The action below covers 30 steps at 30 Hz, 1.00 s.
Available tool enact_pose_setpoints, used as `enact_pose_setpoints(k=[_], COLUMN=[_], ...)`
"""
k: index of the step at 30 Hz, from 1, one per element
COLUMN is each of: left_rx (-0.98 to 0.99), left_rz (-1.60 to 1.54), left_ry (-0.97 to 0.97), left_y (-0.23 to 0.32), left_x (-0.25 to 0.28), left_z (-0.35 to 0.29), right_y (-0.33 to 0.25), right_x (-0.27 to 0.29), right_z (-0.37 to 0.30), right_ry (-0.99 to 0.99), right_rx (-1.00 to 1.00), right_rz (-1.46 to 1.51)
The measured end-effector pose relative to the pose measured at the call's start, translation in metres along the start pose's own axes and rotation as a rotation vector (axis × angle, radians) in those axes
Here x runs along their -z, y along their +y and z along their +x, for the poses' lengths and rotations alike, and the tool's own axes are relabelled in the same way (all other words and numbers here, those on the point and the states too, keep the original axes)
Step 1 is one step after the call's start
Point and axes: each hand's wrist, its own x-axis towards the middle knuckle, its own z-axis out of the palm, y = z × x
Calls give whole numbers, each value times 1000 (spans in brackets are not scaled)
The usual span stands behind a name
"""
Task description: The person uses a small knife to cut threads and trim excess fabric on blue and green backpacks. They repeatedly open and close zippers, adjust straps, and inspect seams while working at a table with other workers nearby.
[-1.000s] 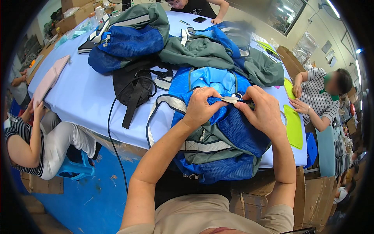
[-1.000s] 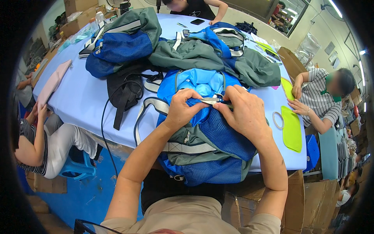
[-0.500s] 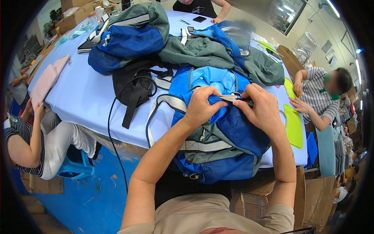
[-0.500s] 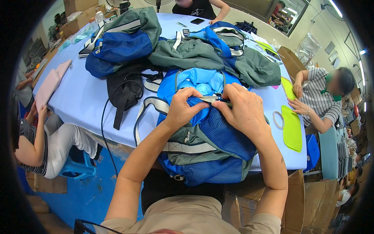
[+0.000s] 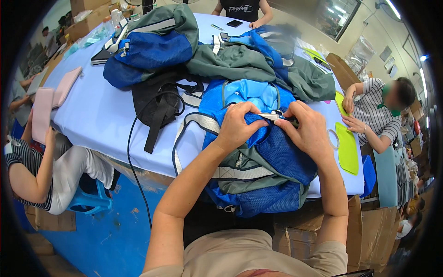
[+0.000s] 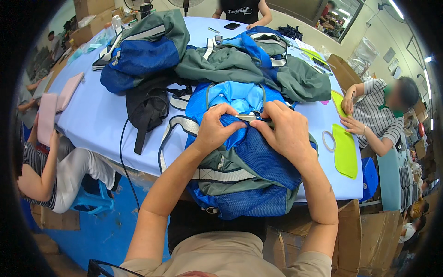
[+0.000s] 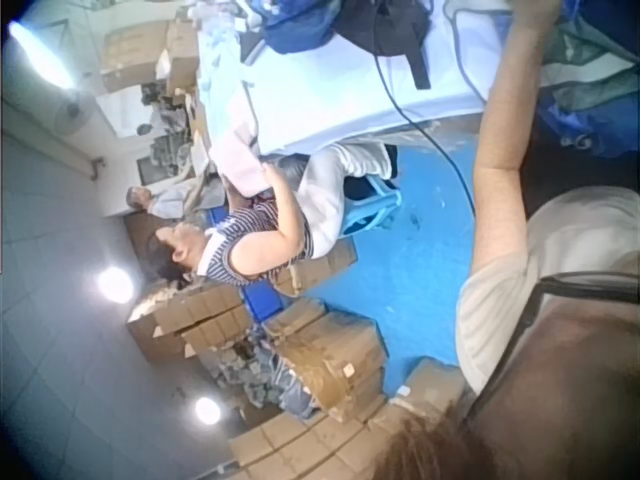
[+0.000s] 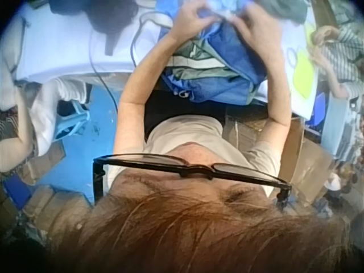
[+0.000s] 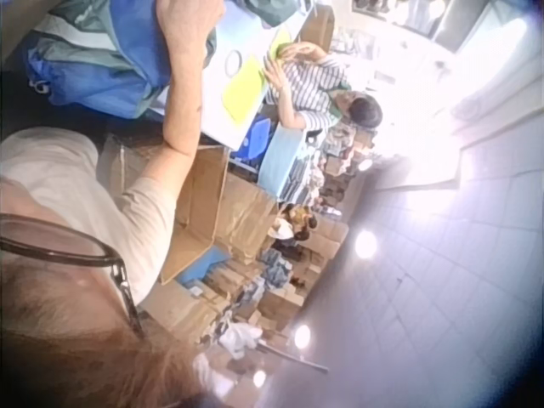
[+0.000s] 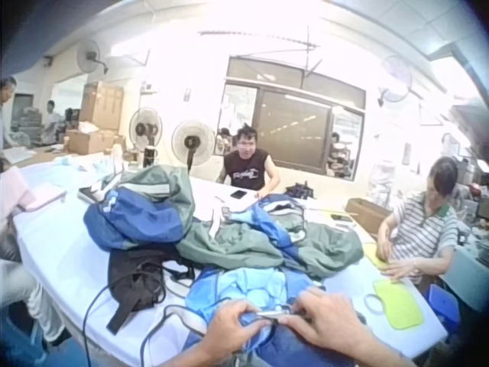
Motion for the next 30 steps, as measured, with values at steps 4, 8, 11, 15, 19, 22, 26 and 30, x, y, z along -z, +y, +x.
enact_pose_setpoints(k=[4, 8, 11, 15, 19, 22, 26, 30], left_rx=[-10, 162, 198, 89, 148, 223, 377, 376], left_rz=[4, -381, -623, -494, -199, -105, -29, 63], left_ry=[-48, -76, 62, 171, 182, 93, -64, -73], left_y=[2, 3, 5, 21, 19, 10, 19, 21], left_x=[1, 6, 17, 49, 78, 81, 75, 66], left_z=[1, 1, 9, 6, -8, -26, -47, -56], right_y=[22, 20, 18, 51, 78, 105, 114, 117], right_x=[-14, -20, -24, -38, -42, -49, -54, -56], right_z=[-14, -21, -21, -19, -17, -19, -21, -19], right_ry=[176, 232, 211, 212, 202, 225, 259, 275], right_rx=[-101, 8, -105, -202, -344, -410, -393, -365], right_rz=[348, 332, 291, 398, 564, 696, 613, 551])
